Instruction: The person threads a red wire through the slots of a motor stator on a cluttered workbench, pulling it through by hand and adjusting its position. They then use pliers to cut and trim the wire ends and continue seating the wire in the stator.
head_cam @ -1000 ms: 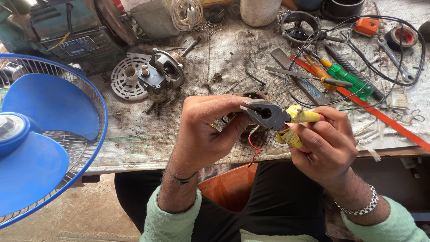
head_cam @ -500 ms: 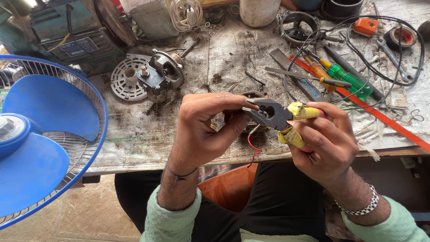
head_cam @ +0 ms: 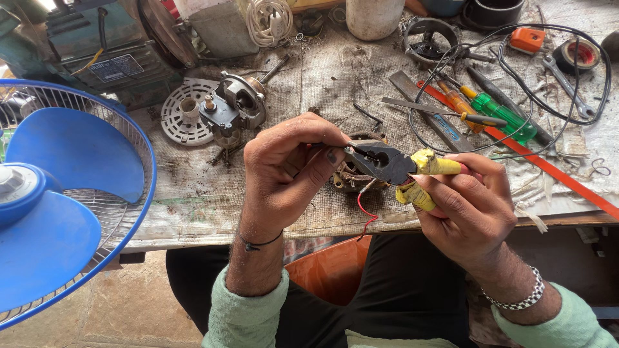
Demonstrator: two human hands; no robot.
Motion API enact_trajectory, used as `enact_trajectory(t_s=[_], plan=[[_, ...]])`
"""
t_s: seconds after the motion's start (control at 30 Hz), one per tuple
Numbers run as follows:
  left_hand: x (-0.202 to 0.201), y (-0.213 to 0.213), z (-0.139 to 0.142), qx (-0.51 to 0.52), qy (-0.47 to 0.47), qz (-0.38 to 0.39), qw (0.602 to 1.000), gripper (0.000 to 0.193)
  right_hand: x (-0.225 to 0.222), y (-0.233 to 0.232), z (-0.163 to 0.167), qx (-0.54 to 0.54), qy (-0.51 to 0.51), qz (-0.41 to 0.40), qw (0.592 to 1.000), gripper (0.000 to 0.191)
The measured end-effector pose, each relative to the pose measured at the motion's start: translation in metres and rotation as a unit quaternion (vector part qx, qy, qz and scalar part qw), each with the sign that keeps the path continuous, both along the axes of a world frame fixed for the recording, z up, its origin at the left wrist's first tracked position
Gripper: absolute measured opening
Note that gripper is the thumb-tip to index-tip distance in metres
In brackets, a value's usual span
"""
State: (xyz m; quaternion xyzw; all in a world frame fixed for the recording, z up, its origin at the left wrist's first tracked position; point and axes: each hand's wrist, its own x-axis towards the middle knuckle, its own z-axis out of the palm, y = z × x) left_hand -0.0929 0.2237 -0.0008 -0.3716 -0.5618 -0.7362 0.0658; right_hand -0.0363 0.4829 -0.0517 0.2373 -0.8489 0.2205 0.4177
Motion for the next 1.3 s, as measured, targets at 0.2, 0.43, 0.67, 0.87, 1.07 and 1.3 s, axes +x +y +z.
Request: enact_trajectory(t_s=[0.2, 0.43, 0.67, 0.87, 1.07, 1.3], plan=[[0.000, 0.000, 0.003, -0.020, 0.011, -0.001, 1.000, 0.018, 0.002, 0.002, -0.005, 0.001, 0.008, 0.003, 1.000, 0.043], [0.003, 0.000, 0.006, -0.063, 0.043, 0.027, 0.997, 0.009, -0.003, 0.005, -0.007, -0.012, 0.004, 0.057, 0.998, 0.042], [0.002, 0.006, 0.003, -0.031, 0.014, 0.003, 0.999, 0.011, -0.006, 0.010, -0.007, -0.051, -0.049, 0.093, 0.993, 0.041], [0.008, -0.001, 0.001, -0.041, 0.025, -0.008, 0.999, 0.003, -0.002, 0.005, -0.001, -0.030, -0.006, 0.065, 0.997, 0.038], [-0.003, -0.001, -0.002, -0.037, 0.038, -0.010, 0.999, 0.008, -0.004, 0.002, 0.000, -0.020, -0.003, 0.044, 0.999, 0.036], [0.000, -0.003, -0.001, -0.048, 0.043, -0.005, 0.998, 0.014, -0.001, 0.002, 0.002, -0.008, -0.007, 0.038, 0.999, 0.041]])
